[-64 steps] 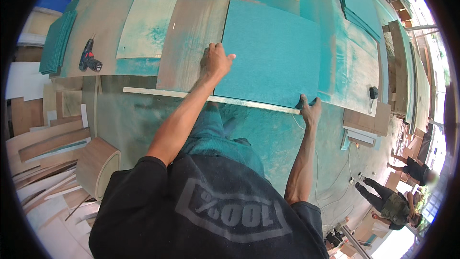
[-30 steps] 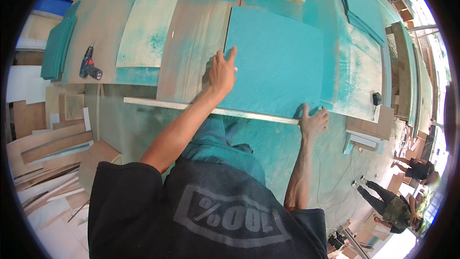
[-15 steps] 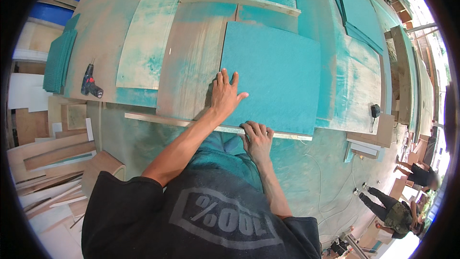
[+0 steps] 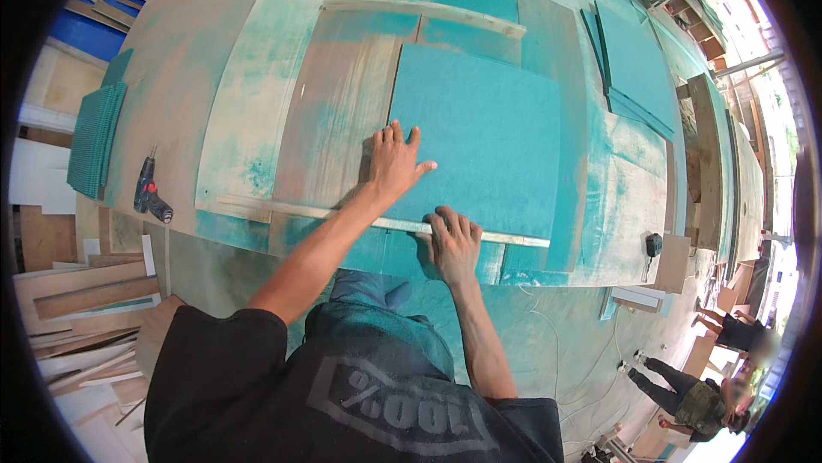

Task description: The person uses a straightedge and a utility knife to cut a teal foam sheet on a workbench. They repeatedly score the foam along the straightedge, flip the sheet, and continue cutting until the piece separates. The person then stacks the cut pieces and measures one with a tape measure.

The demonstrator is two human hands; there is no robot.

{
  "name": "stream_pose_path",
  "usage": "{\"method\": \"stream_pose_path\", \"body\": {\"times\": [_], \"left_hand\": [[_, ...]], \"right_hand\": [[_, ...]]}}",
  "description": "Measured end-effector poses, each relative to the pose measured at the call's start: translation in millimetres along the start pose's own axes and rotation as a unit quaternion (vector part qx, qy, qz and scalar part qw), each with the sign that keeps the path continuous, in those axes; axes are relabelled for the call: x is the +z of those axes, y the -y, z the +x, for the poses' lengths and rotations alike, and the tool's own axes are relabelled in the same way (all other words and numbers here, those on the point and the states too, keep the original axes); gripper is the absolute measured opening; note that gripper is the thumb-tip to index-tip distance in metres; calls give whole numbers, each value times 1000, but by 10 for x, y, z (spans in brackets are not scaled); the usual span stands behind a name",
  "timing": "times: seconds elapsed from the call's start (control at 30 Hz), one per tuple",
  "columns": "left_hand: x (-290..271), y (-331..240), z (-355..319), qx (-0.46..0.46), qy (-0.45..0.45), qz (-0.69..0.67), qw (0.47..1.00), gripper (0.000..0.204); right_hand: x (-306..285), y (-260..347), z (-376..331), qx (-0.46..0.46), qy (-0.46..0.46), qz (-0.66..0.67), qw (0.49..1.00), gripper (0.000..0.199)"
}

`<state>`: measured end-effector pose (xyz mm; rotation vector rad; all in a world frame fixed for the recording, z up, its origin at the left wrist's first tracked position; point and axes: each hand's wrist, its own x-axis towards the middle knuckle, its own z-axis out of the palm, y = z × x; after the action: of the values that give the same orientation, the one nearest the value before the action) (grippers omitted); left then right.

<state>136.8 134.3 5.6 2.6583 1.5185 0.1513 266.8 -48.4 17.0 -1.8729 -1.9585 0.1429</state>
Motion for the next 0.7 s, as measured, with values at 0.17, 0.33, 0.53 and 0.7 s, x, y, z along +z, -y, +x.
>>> {"method": "stream_pose_path", "body": {"times": [0.17, 0.33, 0.53, 0.7], "left_hand": [[146, 241, 686, 13, -1, 0, 1000, 85], [140, 376, 1345, 8, -30, -23, 999, 82], [143, 598, 2218, 13, -20, -27, 999, 76], [213, 735, 2991, -1, 12, -6, 1000, 83]], "right_hand": [[169, -285, 613, -22, -7, -11, 1000, 29], [253, -510, 1242, -21, -6, -26, 999, 33], [423, -856, 2026, -25, -33, -22, 999, 35], [506, -1133, 2714, 0, -8, -15, 1000, 38]]}}
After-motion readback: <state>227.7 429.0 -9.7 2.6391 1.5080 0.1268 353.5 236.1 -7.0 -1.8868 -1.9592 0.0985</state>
